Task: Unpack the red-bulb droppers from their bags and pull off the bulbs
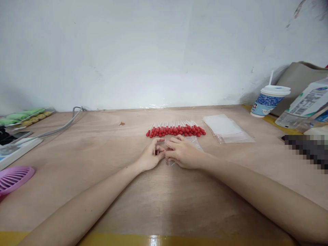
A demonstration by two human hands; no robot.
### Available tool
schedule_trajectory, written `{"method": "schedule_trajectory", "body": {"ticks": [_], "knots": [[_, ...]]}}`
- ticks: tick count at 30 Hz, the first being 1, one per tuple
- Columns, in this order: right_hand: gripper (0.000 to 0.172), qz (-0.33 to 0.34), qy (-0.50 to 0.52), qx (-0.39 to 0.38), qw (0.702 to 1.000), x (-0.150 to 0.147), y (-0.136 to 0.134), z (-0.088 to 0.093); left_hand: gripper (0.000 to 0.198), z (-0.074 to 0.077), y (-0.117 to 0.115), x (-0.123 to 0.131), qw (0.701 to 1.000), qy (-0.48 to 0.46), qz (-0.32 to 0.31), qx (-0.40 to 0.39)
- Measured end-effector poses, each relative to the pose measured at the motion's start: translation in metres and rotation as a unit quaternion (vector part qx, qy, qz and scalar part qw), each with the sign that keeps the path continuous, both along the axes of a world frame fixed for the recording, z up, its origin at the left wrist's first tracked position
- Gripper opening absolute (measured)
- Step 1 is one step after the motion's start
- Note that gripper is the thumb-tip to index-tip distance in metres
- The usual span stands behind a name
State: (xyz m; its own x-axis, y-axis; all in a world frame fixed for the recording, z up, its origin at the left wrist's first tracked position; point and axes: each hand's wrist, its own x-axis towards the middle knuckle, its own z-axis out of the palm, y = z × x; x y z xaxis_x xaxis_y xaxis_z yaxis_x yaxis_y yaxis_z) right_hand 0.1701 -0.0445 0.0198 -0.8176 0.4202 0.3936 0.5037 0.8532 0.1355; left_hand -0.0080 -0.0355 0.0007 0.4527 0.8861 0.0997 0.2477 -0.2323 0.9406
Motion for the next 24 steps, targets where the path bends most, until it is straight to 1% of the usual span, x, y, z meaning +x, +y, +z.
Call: {"method": "schedule_trajectory", "body": {"ticks": [4, 8, 12, 15, 17, 21, 24], "knots": [[0.017, -0.012, 0.046, 0.035, 0.998, 0.001, 0.001, -0.009, 0.043, 0.002, -0.003, 0.001, 1.0, 0.009, 0.026, -0.002], [0.018, -0.018, 0.078, 0.07, 0.994, 0.0, 0.001, -0.014, 0.04, 0.002, -0.003, -0.001, 0.999, 0.022, -0.001, -0.023], [0.017, -0.024, 0.075, 0.091, 0.993, -0.002, 0.001, -0.015, 0.043, -0.004, -0.003, -0.001, 0.999, 0.032, -0.011, 0.017], [0.015, -0.026, 0.058, 0.099, 0.993, -0.002, 0.002, -0.016, 0.046, -0.006, -0.006, 0.0, 0.998, 0.045, 0.01, 0.051], [0.012, -0.029, 0.044, 0.101, 0.994, -0.003, 0.003, -0.017, 0.045, -0.005, -0.008, 0.001, 0.996, 0.054, 0.025, 0.06], [0.011, -0.027, 0.034, 0.105, 0.994, -0.002, 0.002, -0.015, 0.036, -0.003, -0.008, 0.0, 0.996, 0.054, 0.038, 0.066], [0.013, -0.029, 0.048, 0.102, 0.993, 0.0, -0.002, -0.009, 0.021, -0.002, -0.003, -0.002, 0.992, 0.061, 0.034, 0.102]]}}
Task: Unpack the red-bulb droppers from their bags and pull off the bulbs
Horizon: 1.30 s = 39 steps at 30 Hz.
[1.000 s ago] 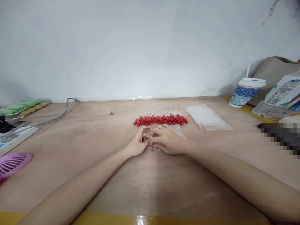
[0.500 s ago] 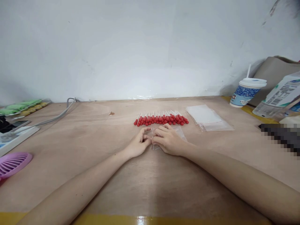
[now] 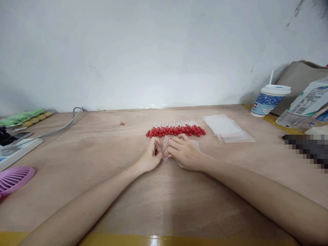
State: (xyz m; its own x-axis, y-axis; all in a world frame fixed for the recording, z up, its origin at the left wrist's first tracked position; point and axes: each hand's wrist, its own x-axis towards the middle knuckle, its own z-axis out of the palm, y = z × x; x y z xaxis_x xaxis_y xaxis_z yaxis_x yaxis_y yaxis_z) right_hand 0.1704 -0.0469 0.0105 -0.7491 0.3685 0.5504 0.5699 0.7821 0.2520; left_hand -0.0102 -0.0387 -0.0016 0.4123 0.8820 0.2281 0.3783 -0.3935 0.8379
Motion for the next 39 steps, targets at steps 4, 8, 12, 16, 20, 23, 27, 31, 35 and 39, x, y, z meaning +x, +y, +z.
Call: {"method": "schedule_trajectory", "body": {"ticks": [4, 8, 12, 16, 20, 23, 27, 31, 35, 39], "knots": [[0.013, 0.023, 0.021, -0.036, 0.999, 0.004, -0.006, 0.008, 0.012, 0.002, 0.001, -0.002, 0.997, 0.053, -0.005, 0.051], [0.012, 0.014, 0.104, -0.102, 0.989, 0.009, -0.008, 0.007, 0.026, 0.005, -0.004, -0.003, 0.996, 0.072, 0.019, 0.053], [0.011, -0.052, 0.191, -0.157, 0.968, 0.022, -0.008, -0.004, 0.027, 0.008, -0.008, -0.003, 0.99, 0.111, 0.075, 0.039], [0.016, -0.109, 0.225, -0.209, 0.945, 0.043, -0.009, -0.015, 0.025, 0.011, -0.008, -0.002, 0.987, 0.13, 0.08, 0.042], [0.026, -0.159, 0.212, -0.284, 0.921, 0.062, -0.012, -0.02, 0.018, 0.009, -0.004, -0.003, 0.989, 0.124, 0.071, 0.027], [0.038, -0.14, 0.191, -0.311, 0.92, 0.069, -0.013, -0.02, 0.02, 0.007, -0.001, -0.006, 0.988, 0.139, 0.056, 0.049], [0.042, -0.115, 0.177, -0.309, 0.928, 0.072, -0.012, -0.018, 0.047, 0.009, 0.0, -0.01, 0.976, 0.193, 0.037, 0.091], [0.041, -0.102, 0.177, -0.308, 0.929, 0.071, -0.011, -0.018, 0.073, 0.011, -0.001, -0.011, 0.97, 0.214, 0.033, 0.11], [0.041, -0.106, 0.177, -0.307, 0.929, 0.071, -0.011, -0.019, 0.056, 0.01, -0.002, -0.011, 0.977, 0.177, 0.027, 0.117], [0.039, -0.101, 0.173, -0.301, 0.932, 0.07, -0.011, -0.019, 0.028, 0.009, -0.001, -0.009, 0.985, 0.131, -0.001, 0.116]]}}
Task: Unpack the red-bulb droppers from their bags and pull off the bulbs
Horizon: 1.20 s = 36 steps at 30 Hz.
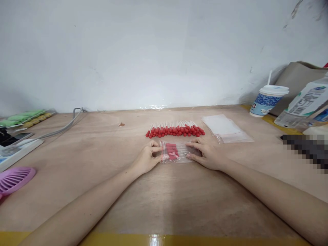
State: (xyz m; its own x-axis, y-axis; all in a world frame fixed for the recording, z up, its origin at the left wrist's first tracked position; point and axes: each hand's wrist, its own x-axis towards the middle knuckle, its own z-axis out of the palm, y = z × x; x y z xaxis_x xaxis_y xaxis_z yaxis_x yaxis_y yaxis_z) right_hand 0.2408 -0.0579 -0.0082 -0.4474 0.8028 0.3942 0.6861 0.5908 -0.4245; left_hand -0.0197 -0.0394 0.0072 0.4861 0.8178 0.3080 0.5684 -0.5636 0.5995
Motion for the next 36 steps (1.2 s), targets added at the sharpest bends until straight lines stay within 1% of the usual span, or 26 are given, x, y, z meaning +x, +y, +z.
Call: {"method": "schedule_trajectory", "body": {"ticks": [3, 6, 9, 14, 15, 17, 19, 21, 25, 28, 31, 34, 36], "knots": [[0.036, -0.007, 0.0, 0.013, 1.0, -0.002, -0.001, 0.001, 0.026, -0.002, 0.002, 0.003, 0.999, -0.043, -0.003, 0.017], [0.033, -0.024, -0.003, 0.026, 0.999, -0.005, -0.001, 0.001, 0.03, -0.003, 0.002, 0.005, 0.998, -0.061, -0.032, -0.013], [0.03, -0.033, -0.006, 0.044, 0.998, -0.006, -0.001, 0.001, 0.033, -0.001, 0.001, 0.007, 0.997, -0.031, -0.06, -0.037], [0.03, -0.039, -0.013, 0.064, 0.997, -0.007, -0.002, 0.002, 0.043, 0.007, -0.002, 0.008, 0.997, 0.025, -0.076, -0.02], [0.031, -0.04, -0.012, 0.063, 0.997, -0.007, -0.002, 0.003, 0.041, 0.008, -0.003, 0.008, 0.996, 0.037, -0.084, -0.012], [0.031, -0.039, -0.008, 0.054, 0.998, -0.007, -0.002, 0.002, 0.03, 0.01, -0.005, 0.009, 0.994, 0.058, -0.095, 0.013], [0.031, -0.041, -0.011, 0.048, 0.998, -0.007, -0.002, 0.002, 0.016, 0.01, -0.008, 0.01, 0.992, 0.076, -0.091, 0.045], [0.03, -0.048, -0.018, 0.052, 0.997, -0.007, -0.001, 0.002, 0.01, 0.008, -0.011, 0.012, 0.99, 0.091, -0.078, 0.068], [0.029, -0.048, -0.015, 0.061, 0.997, -0.007, -0.001, 0.001, 0.015, 0.005, -0.015, 0.015, 0.99, 0.095, -0.07, 0.081], [0.028, -0.039, -0.009, 0.057, 0.998, -0.007, -0.001, 0.0, 0.02, 0.007, -0.016, 0.018, 0.99, 0.097, -0.071, 0.079], [0.027, -0.041, -0.006, 0.059, 0.997, -0.007, 0.0, -0.001, 0.018, 0.009, -0.017, 0.019, 0.989, 0.104, -0.081, 0.072], [0.028, -0.039, -0.004, 0.06, 0.997, -0.007, 0.0, -0.001, 0.014, 0.008, -0.018, 0.019, 0.989, 0.099, -0.081, 0.07], [0.029, -0.042, -0.006, 0.061, 0.997, -0.007, 0.001, -0.001, 0.018, 0.005, -0.018, 0.018, 0.991, 0.08, -0.081, 0.074]]}}
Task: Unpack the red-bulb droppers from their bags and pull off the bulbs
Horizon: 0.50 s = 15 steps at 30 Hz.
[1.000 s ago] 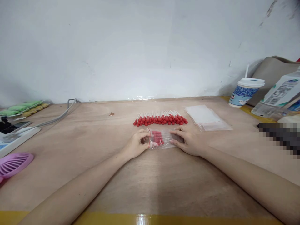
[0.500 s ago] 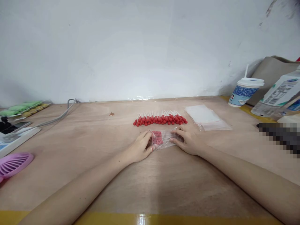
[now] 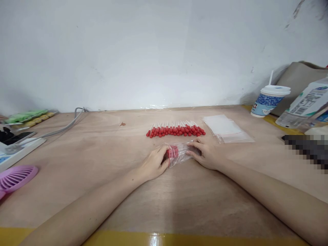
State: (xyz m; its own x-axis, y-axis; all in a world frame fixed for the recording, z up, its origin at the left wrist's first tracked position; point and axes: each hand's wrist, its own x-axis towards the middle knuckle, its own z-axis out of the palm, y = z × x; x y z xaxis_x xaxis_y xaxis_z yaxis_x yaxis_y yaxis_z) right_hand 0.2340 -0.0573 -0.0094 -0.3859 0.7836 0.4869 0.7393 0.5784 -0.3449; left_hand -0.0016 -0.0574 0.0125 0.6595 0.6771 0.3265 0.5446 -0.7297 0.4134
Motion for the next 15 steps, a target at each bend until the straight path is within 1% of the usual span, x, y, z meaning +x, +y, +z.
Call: {"method": "schedule_trajectory", "body": {"ticks": [4, 6, 8, 11, 15], "knots": [[0.029, -0.007, -0.008, -0.011, 1.0, 0.0, 0.0, 0.0, 0.025, -0.004, 0.0, -0.002, 1.0, -0.03, 0.003, 0.003], [0.029, -0.003, -0.004, -0.016, 1.0, 0.0, 0.0, 0.0, 0.027, -0.006, 0.001, -0.003, 0.998, -0.053, 0.016, -0.015], [0.029, 0.004, 0.004, -0.014, 1.0, 0.001, 0.001, -0.001, 0.027, -0.008, 0.005, -0.004, 0.993, -0.097, 0.028, -0.068], [0.028, 0.009, 0.013, -0.007, 1.0, 0.001, 0.001, -0.003, 0.025, -0.009, 0.013, -0.008, 0.971, -0.169, 0.032, -0.164], [0.029, 0.0, 0.005, -0.003, 1.0, 0.001, 0.002, -0.004, 0.023, -0.004, 0.022, -0.014, 0.944, -0.209, 0.026, -0.255]]}}
